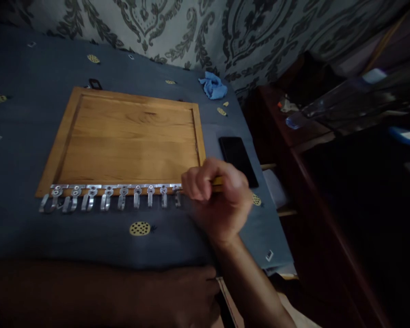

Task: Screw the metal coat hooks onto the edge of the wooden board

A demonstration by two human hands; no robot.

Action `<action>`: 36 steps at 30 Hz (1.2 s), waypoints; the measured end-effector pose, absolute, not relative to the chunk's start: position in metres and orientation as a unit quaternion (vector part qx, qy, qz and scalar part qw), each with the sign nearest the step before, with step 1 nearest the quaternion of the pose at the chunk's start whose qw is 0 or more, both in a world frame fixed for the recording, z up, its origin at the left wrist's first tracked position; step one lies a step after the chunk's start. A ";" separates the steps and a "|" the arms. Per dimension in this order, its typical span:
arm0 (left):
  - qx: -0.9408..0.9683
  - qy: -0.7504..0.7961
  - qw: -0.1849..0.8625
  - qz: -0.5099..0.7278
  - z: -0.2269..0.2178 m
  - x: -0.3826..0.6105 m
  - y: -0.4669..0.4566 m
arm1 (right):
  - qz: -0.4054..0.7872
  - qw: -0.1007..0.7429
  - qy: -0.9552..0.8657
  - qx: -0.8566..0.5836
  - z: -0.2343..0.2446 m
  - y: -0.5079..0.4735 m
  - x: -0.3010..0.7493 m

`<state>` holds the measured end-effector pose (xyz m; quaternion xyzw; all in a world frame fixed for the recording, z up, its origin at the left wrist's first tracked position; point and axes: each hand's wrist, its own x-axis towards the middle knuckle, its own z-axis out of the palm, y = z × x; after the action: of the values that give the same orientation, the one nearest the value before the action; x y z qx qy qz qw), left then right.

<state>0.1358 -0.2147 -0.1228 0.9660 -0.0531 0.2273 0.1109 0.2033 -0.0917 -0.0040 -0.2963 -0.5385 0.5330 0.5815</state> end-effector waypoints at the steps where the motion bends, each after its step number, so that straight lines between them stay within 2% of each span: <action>1: 0.968 -0.051 0.106 0.221 -0.121 0.135 -0.214 | 0.520 0.595 -0.538 -0.294 -0.003 -0.092 0.205; 4: 0.973 -0.054 0.100 0.199 -0.113 0.132 -0.210 | 0.501 0.613 -0.539 -0.288 -0.001 -0.093 0.210; 12: 0.974 -0.052 0.079 0.204 -0.108 0.128 -0.206 | 0.558 0.578 -0.519 -0.290 -0.003 -0.094 0.209; 22: 0.963 -0.062 0.127 0.228 -0.118 0.132 -0.209 | 0.571 0.576 -0.513 -0.281 -0.003 -0.092 0.208; 26: 0.951 -0.070 0.149 0.261 -0.129 0.136 -0.213 | 0.538 0.609 -0.485 -0.323 -0.005 -0.093 0.199; 31: 0.953 -0.057 0.148 0.259 -0.126 0.135 -0.211 | 0.437 0.675 -0.468 -0.368 -0.008 -0.098 0.182; 36: 0.970 -0.051 0.061 0.230 -0.123 0.133 -0.214 | 0.386 0.689 -0.476 -0.388 -0.011 -0.101 0.173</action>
<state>0.1328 -0.2136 -0.1230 0.9698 -0.0511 0.2305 0.0608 0.1734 -0.1011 -0.0109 -0.3882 -0.4755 0.3860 0.6886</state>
